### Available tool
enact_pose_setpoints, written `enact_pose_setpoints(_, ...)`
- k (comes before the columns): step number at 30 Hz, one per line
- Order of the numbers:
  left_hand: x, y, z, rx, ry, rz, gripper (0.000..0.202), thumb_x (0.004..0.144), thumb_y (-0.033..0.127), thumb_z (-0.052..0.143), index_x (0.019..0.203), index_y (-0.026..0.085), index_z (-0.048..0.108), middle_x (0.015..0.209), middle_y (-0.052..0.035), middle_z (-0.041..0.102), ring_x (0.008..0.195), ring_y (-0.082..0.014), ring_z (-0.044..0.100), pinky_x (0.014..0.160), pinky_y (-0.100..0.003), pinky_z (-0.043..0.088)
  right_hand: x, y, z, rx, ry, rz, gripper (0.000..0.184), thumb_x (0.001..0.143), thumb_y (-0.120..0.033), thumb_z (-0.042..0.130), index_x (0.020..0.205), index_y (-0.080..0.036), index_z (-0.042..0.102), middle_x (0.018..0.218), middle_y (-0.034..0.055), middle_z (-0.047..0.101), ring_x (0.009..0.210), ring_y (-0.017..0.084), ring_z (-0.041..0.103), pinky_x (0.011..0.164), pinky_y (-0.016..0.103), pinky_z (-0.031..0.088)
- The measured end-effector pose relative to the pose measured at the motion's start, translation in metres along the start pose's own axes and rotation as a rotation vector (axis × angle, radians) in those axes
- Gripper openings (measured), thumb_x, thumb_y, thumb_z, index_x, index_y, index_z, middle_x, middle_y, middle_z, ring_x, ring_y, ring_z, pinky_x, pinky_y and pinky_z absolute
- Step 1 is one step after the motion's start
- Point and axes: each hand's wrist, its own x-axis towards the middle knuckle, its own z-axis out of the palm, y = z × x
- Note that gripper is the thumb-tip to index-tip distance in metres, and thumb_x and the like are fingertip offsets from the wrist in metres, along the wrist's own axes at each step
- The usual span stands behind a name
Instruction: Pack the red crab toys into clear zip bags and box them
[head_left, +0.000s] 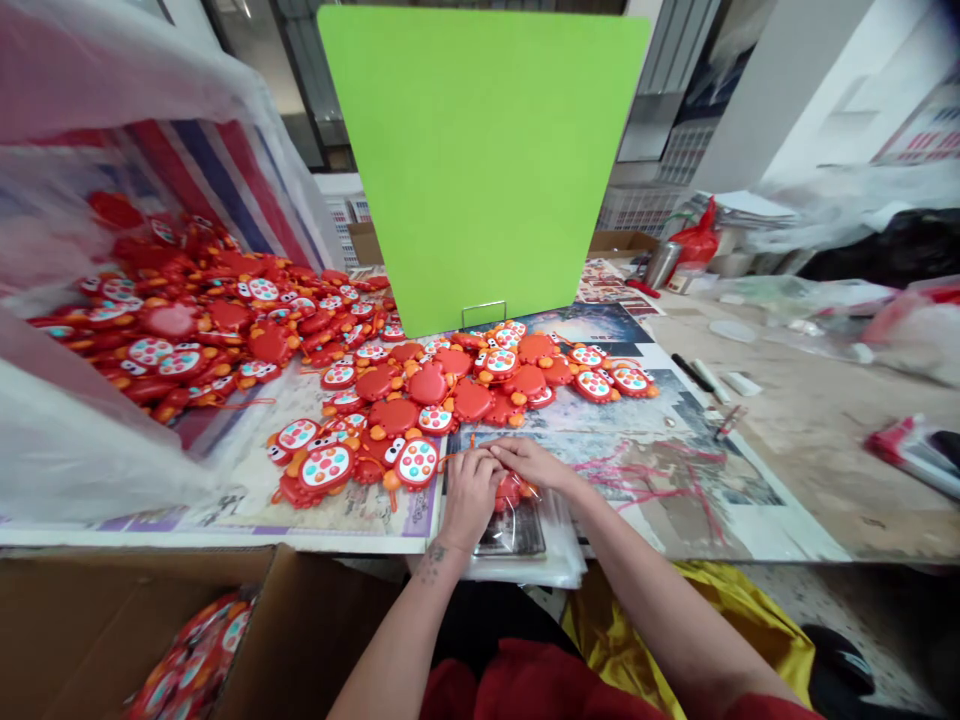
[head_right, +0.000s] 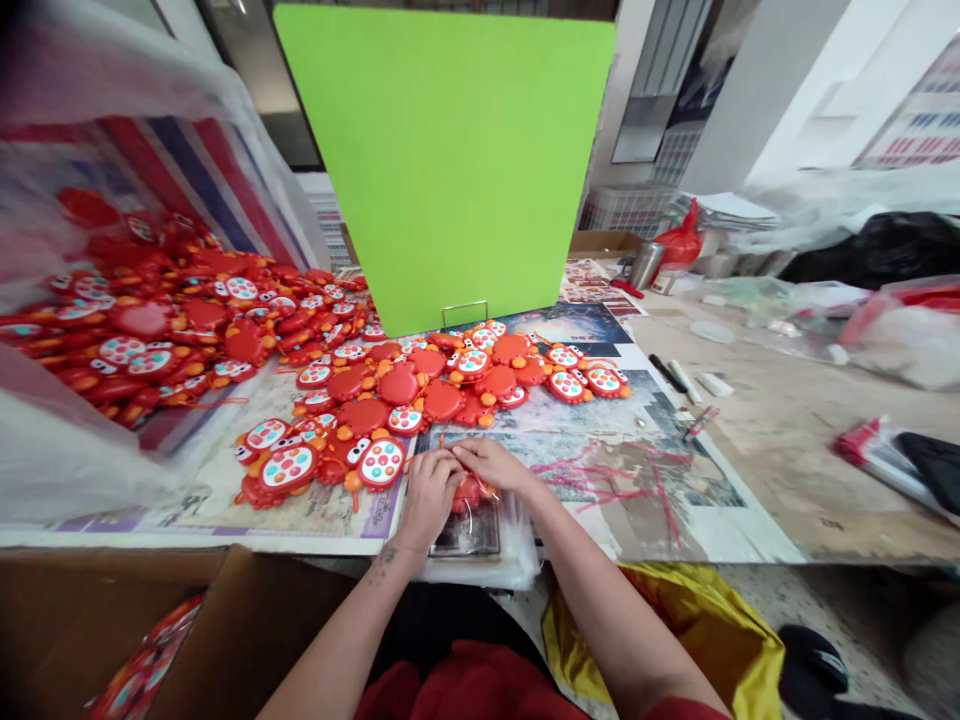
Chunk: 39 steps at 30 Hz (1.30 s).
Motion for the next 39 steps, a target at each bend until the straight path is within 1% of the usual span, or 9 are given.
enact_pose_setpoints(5,0.001,-0.004,0.002,-0.154,-0.005,-0.012,0.007,0.093,0.018,0.053,0.091,0.020,0.059,0.120,-0.0084,0.060,0.114,-0.0233,0.054,0.100,-0.044,0.043,-0.020,-0.004,-0.005,-0.335,0.426,0.182,0.041,0.097,-0.045,0.039,0.106,-0.017,0.068,0.105,0.0118,0.071,0.101,0.025,0.064,0.092,0.038,0.047)
enact_pose_setpoints(13,0.013,-0.010,-0.006,-0.364,-0.216,-0.137,0.007,0.091,0.020,0.053,0.085,0.019,0.058,0.126,-0.0104,0.060,0.123,-0.0237,0.053,0.105,-0.044,0.040,-0.044,-0.007,0.006,-0.438,0.367,0.307,0.037,0.092,-0.018,0.041,0.121,-0.020,0.063,0.119,0.0085,0.069,0.106,0.022,0.066,0.094,0.033,0.047)
enact_pose_setpoints(19,0.030,0.005,-0.038,-0.297,-0.354,-0.217,0.011,0.091,0.018,0.046,0.086,0.020,0.056,0.087,-0.0048,0.068,0.089,-0.0216,0.064,0.082,-0.036,0.048,-0.040,-0.008,0.020,-0.403,0.501,0.180,0.038,0.089,-0.016,0.040,0.121,-0.020,0.060,0.110,0.0084,0.071,0.098,0.022,0.067,0.089,0.037,0.050)
enact_pose_setpoints(22,0.027,0.012,-0.046,-0.338,-0.326,-0.286,0.015,0.094,0.020,0.041,0.091,0.021,0.056,0.077,-0.0026,0.066,0.081,-0.0206,0.063,0.075,-0.033,0.047,-0.041,-0.009,0.027,-0.346,0.529,0.128,0.036,0.089,-0.018,0.039,0.119,-0.018,0.059,0.093,0.0072,0.071,0.085,0.022,0.066,0.082,0.037,0.051)
enact_pose_setpoints(25,0.014,0.013,-0.048,-0.288,-0.164,-0.289,0.022,0.097,0.030,0.039,0.095,0.020,0.059,0.095,-0.0071,0.068,0.095,-0.0229,0.061,0.086,-0.038,0.046,-0.042,-0.009,0.032,-0.303,0.566,0.115,0.034,0.090,-0.019,0.038,0.116,-0.019,0.060,0.082,0.0045,0.067,0.075,0.021,0.064,0.076,0.036,0.051)
enact_pose_setpoints(29,-0.007,0.010,-0.044,-0.326,-0.105,-0.246,0.031,0.096,0.039,0.042,0.111,0.019,0.060,0.119,-0.0112,0.063,0.117,-0.0251,0.054,0.101,-0.045,0.041,-0.043,-0.008,0.034,-0.206,0.617,0.116,0.032,0.092,-0.024,0.036,0.116,-0.020,0.058,0.077,0.0022,0.062,0.062,0.018,0.058,0.067,0.033,0.050)
enact_pose_setpoints(33,-0.017,0.002,-0.036,-0.404,0.074,-0.509,0.053,0.090,0.045,0.050,0.133,0.014,0.046,0.139,-0.0195,0.047,0.127,-0.0284,0.048,0.101,-0.046,0.043,-0.044,-0.013,0.032,-0.113,0.687,0.105,0.032,0.095,-0.028,0.036,0.118,-0.020,0.055,0.074,0.0011,0.058,0.059,0.018,0.056,0.065,0.033,0.049)
enact_pose_setpoints(36,-0.016,-0.003,-0.032,-0.698,-0.073,-0.702,0.053,0.085,0.050,0.057,0.123,0.014,0.053,0.120,-0.0167,0.062,0.105,-0.0251,0.062,0.089,-0.039,0.050,-0.045,-0.022,0.028,-0.090,0.730,0.071,0.031,0.096,-0.030,0.037,0.119,-0.020,0.055,0.075,0.0018,0.059,0.059,0.017,0.055,0.065,0.034,0.049)
enact_pose_setpoints(39,-0.011,-0.001,-0.030,-0.908,-0.177,-0.725,0.042,0.079,0.054,0.062,0.092,0.014,0.062,0.091,-0.0087,0.069,0.088,-0.0215,0.066,0.082,-0.033,0.051,-0.045,-0.034,0.023,-0.187,0.750,-0.001,0.031,0.096,-0.027,0.038,0.120,-0.021,0.057,0.092,0.0068,0.065,0.075,0.020,0.060,0.076,0.037,0.051)
